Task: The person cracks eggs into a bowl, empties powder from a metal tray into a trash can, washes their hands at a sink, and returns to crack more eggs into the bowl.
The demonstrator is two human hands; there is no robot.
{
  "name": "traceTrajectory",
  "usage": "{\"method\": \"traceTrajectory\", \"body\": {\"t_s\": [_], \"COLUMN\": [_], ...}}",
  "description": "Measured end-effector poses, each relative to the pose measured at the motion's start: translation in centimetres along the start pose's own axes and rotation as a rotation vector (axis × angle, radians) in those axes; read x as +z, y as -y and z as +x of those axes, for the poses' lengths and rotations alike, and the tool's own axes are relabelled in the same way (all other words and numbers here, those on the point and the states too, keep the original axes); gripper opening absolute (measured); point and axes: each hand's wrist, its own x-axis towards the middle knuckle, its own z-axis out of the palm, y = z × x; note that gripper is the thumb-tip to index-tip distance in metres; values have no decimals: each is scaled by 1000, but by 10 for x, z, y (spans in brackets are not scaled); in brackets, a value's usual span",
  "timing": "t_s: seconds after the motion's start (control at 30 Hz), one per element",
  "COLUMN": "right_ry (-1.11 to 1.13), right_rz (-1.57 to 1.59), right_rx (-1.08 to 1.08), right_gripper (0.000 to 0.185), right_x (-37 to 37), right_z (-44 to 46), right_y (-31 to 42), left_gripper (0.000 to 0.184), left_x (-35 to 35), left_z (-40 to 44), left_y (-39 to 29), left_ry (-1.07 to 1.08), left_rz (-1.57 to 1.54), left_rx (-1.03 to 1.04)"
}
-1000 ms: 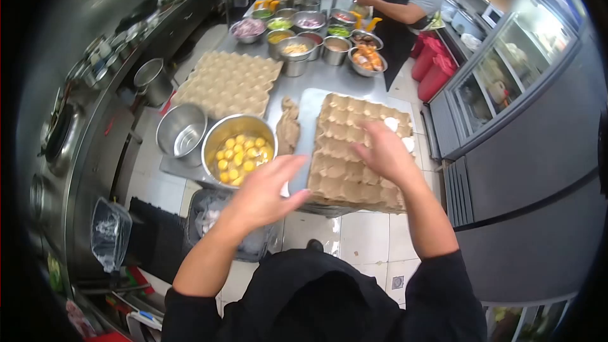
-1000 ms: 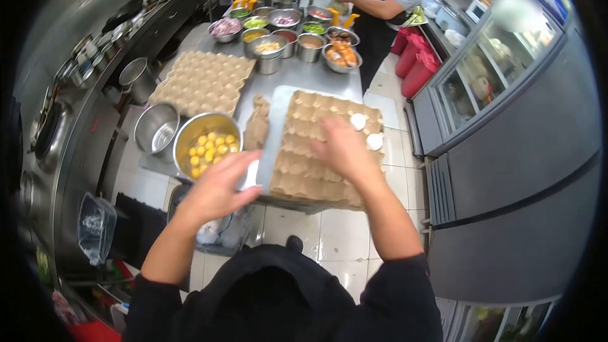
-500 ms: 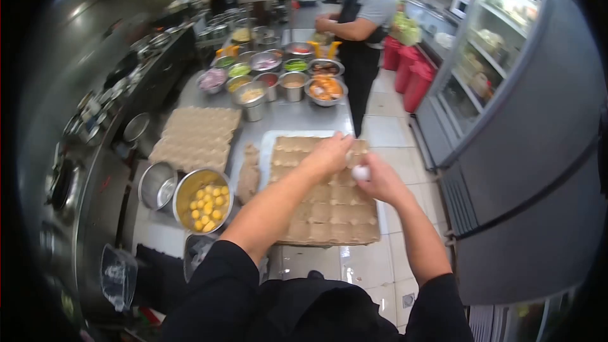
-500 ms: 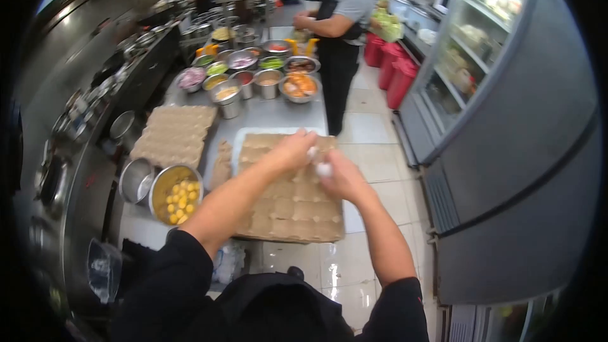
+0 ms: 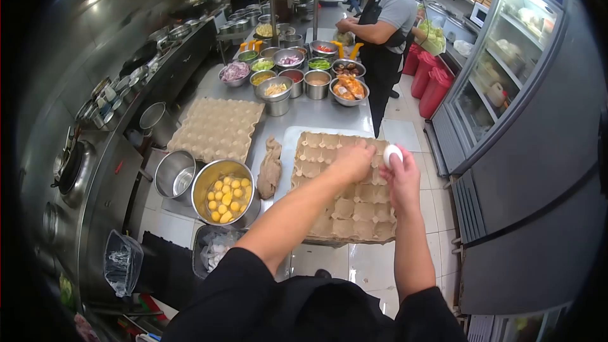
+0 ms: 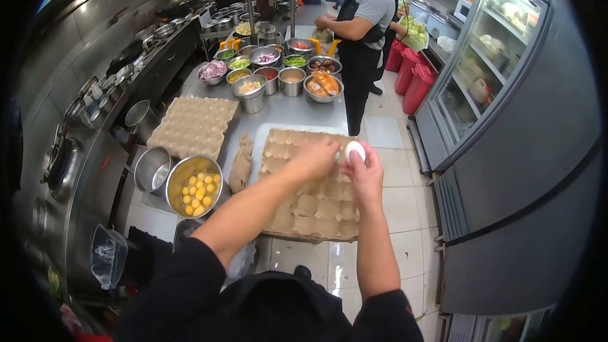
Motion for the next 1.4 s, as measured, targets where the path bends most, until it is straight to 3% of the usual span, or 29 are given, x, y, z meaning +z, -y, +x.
{"method": "traceTrajectory", "body": {"t_s": [0.17,0.2,0.33,0.43,0.53,0.6,0.7,0.77,0.83,0.87,0.97,1.0,1.1,1.13,1.23,1.27,1.3,1.37,1.4], "right_ry": [-127,-158,-192,-79,118,221,409,558,728,767,743,707,919,919,813,788,758,707,725], "right_rz": [-51,-52,22,153,336,429,258,110,-81,-228,-474,-527,-911,-888,-653,-315,-241,-85,-252], "right_rx": [52,67,94,85,219,333,465,512,502,384,-240,-541,-524,-462,-93,383,407,453,314], "right_gripper": [44,44,45,50,53,52,52,51,53,52,50,50,53,52,51,54,56,59,61], "right_x": [-55,-65,-76,-48,-1,35,89,124,153,165,188,194,205,210,222,227,232,242,249], "right_z": [-43,-48,-55,-58,-70,-79,-93,-101,-108,-115,-130,-131,-132,-131,-124,-122,-118,-113,-110], "right_y": [-3,-1,-1,4,14,8,-16,-42,-66,-71,-98,-102,-123,-137,-128,-113,-110,-106,-106], "left_gripper": [41,52,59,61,46,42,41,40,42,42,49,51,49,47,46,48,45,43,44], "left_x": [4,-4,-15,-34,-65,-69,-74,-72,-52,-43,-41,-22,-15,-15,-38,-48,-57,-71,-74], "left_z": [31,31,35,11,-48,-122,-233,-281,-315,-332,-352,-359,-361,-358,-351,-353,-351,-340,-336], "left_y": [-10,-13,-9,0,40,68,88,90,99,102,83,96,109,112,101,107,113,114,121], "left_ry": [159,220,244,-81,-135,-414,-706,-764,-684,-633,-850,-1001,-631,-675,-949,-959,-1027,-1043,-932], "left_rz": [156,185,164,-137,-903,-1446,-1600,-1427,-1138,-998,-655,-380,3,-47,-845,-1058,-1355,-1547,-1414], "left_rx": [-2,-1,27,-5,-187,-151,-425,-691,-786,-828,-683,-561,-483,-445,-618,-649,-567,-455,-517]}}
